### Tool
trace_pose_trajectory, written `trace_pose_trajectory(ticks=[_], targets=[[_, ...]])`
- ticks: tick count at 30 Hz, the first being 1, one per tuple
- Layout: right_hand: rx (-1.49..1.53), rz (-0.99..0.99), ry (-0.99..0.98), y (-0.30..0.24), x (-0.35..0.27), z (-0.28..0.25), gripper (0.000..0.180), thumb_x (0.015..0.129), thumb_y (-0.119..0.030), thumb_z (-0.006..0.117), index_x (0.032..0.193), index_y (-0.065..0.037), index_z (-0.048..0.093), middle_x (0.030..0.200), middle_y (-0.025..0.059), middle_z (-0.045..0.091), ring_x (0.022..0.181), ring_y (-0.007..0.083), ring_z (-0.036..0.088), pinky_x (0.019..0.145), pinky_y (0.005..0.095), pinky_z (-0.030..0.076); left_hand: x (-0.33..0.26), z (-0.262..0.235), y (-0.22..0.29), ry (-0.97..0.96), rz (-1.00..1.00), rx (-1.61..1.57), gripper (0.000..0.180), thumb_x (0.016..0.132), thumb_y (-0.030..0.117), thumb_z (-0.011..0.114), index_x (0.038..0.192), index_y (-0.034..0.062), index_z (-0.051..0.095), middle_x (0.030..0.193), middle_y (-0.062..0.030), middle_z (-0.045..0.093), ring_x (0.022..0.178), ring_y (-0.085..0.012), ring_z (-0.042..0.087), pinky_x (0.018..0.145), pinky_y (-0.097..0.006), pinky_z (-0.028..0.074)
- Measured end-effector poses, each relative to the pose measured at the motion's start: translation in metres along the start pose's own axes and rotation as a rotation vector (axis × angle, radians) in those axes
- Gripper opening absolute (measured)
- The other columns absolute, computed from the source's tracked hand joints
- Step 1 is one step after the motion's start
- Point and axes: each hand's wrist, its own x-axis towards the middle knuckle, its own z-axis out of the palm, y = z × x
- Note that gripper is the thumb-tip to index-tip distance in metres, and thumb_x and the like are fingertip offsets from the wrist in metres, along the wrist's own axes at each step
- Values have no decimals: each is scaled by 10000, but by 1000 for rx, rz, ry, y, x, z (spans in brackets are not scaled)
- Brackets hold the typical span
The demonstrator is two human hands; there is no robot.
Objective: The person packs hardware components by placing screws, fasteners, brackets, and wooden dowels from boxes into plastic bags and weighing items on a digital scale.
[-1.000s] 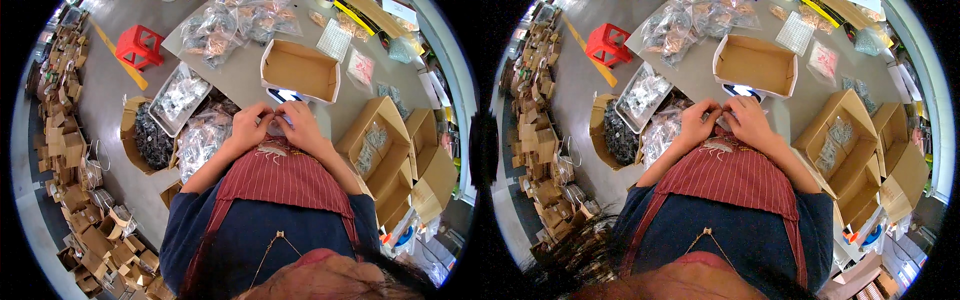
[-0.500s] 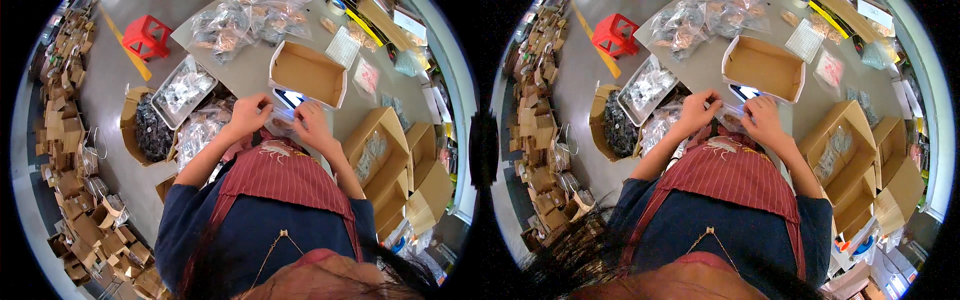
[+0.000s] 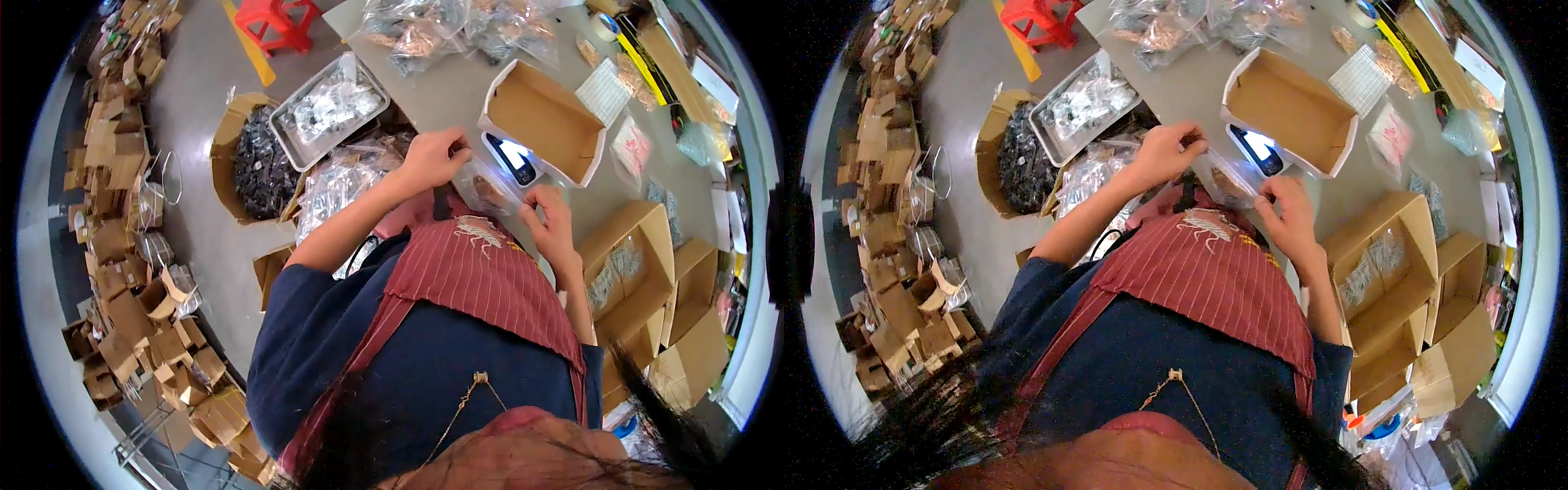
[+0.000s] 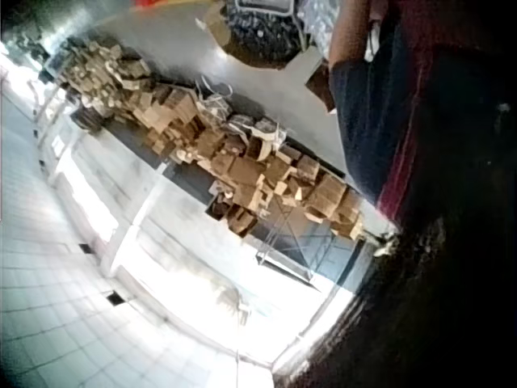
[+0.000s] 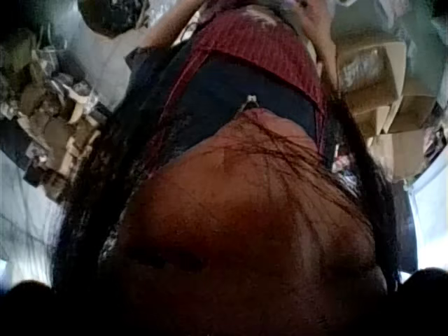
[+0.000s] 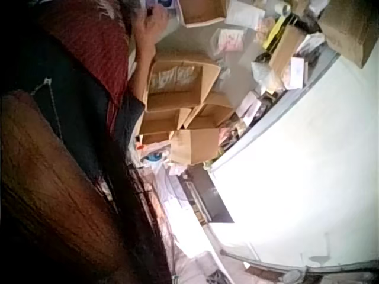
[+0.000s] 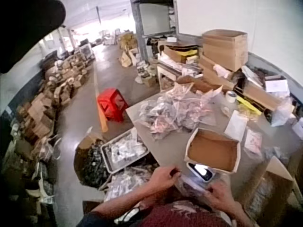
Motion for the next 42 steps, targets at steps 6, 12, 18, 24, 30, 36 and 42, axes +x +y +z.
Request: trace_pose_trajectory(ticks=[6, 12, 18, 24, 30, 36, 42], targets=[[486, 291, -240, -2, 10, 4, 114, 896, -163, 594, 899, -50, 579, 832, 34, 600, 800, 144, 576, 748, 304, 429, -5, 4, -27, -30, -87, -239, 253, 864, 241, 668, 993, 24, 659, 898, -101, 708, 786, -238, 674, 714, -363, 516], [1002, 244, -222, -35, 47, 2, 97, 919, -96, 570, 972, -19, 595, 884, 40, 589, 836, 136, 571, 807, 287, 440, -23, -16, -4, -299, -228, -1149, 456, 827, 207, 704, 1222, 22, 570, 1110, -108, 644, 955, -203, 641, 849, -364, 509], [1097, 96, -29, -62, 74, 6, 135, 923, -63, 542, 1021, 0, 610, 988, 77, 656, 922, 150, 613, 863, 292, 469, -17, -4, -37, -490, -323, -1234, 676, 791, 307, 701, 1372, 39, 483, 1170, -116, 616, 1072, -226, 611, 903, -392, 513], [921, 205, 326, -31, 39, -36, 213, 945, -49, 514, 1136, -1, 595, 1052, 83, 647, 930, 167, 617, 882, 313, 477, 83, -102, -6, 227, -291, -1261, 437, 925, 376, 602, 1225, 60, 577, 1122, -76, 656, 998, -234, 653, 908, -411, 531], [755, 417, 724, -11, -18, -70, 224, 965, -70, 515, 1166, -4, 588, 1096, 83, 623, 904, 167, 611, 855, 306, 478, 245, -194, -54, 98, -203, -448, 686, 943, 592, 502, 1362, 48, 504, 1247, -114, 612, 1116, -250, 611, 927, -401, 501], [498, 472, 849, 20, -82, -87, 155, 956, -50, 543, 1059, 6, 645, 995, 54, 648, 889, 129, 603, 835, 282, 471, 311, -140, -167, -24, -118, 440, 805, 838, 717, 510, 1259, 40, 617, 1196, -222, 654, 1180, -369, 586, 1004, -420, 433], [-463, 406, 635, 44, -68, -51, 343, 833, -65, 638, 1174, -59, 606, 1199, 144, 621, 1134, 313, 584, 989, 419, 456, 303, -142, -139, -98, -119, 514, 809, 842, 691, 528, 1263, 4, 609, 1213, -294, 622, 1209, -408, 561, 1009, -437, 423]])
